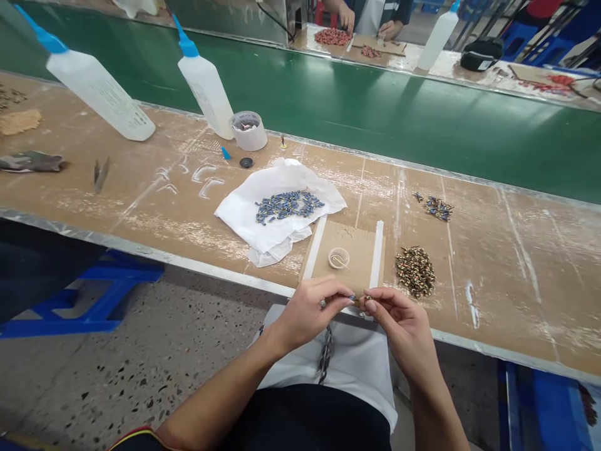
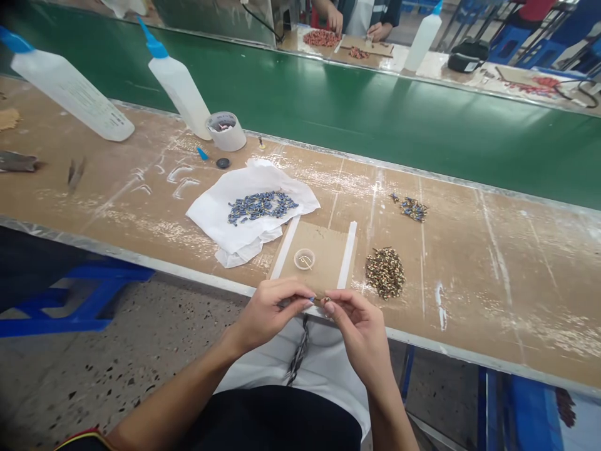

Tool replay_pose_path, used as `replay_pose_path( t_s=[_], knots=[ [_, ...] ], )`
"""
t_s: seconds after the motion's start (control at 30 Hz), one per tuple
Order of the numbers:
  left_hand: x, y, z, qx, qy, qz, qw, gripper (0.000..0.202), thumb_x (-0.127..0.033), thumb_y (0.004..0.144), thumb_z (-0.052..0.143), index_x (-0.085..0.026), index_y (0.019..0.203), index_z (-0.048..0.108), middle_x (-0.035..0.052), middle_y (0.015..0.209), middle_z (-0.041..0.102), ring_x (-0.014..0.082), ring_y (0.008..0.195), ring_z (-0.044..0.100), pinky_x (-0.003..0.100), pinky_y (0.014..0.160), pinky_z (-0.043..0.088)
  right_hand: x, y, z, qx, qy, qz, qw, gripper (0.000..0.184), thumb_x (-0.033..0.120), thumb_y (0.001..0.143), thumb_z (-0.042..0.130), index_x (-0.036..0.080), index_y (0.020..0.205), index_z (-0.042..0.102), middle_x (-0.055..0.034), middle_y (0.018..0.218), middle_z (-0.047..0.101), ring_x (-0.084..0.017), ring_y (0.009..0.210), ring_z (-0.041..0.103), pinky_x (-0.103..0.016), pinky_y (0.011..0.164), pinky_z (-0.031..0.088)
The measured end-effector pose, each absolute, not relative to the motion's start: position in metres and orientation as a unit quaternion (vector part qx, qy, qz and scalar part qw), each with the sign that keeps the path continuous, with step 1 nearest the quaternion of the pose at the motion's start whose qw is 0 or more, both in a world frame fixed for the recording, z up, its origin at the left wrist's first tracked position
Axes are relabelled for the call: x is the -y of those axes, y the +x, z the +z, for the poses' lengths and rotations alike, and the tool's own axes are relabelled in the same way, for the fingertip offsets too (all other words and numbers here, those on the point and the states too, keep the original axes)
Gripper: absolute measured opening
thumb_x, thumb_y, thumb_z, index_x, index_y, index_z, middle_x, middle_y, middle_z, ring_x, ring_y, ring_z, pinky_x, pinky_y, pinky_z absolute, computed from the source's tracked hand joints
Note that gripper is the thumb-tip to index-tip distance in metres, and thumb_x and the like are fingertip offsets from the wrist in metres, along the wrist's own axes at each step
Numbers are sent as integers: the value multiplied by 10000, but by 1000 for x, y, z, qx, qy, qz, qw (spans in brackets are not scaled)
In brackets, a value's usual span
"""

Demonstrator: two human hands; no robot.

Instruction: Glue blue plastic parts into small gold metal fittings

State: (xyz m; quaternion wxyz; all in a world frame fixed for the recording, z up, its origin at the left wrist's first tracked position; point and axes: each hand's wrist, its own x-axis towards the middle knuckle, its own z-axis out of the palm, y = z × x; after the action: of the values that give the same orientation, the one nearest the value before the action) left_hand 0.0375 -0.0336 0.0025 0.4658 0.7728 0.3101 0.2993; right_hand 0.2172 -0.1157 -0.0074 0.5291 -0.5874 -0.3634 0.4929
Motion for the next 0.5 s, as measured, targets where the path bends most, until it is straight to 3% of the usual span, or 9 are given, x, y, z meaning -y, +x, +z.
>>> replay_pose_path(
  t_s=[0.5],
  knots=[
    [29, 35, -6, -302, 780, 288, 466, 137, -189, 944, 562, -146, 937, 692, 41, 826, 672, 146, 742, 579, 245, 667, 422, 115, 217, -6, 319, -590, 516, 532, 200, 335, 854, 736, 211, 1006, 698, -72, 1001, 769, -189, 901, 728, -311, 851, 596]
  ],
)
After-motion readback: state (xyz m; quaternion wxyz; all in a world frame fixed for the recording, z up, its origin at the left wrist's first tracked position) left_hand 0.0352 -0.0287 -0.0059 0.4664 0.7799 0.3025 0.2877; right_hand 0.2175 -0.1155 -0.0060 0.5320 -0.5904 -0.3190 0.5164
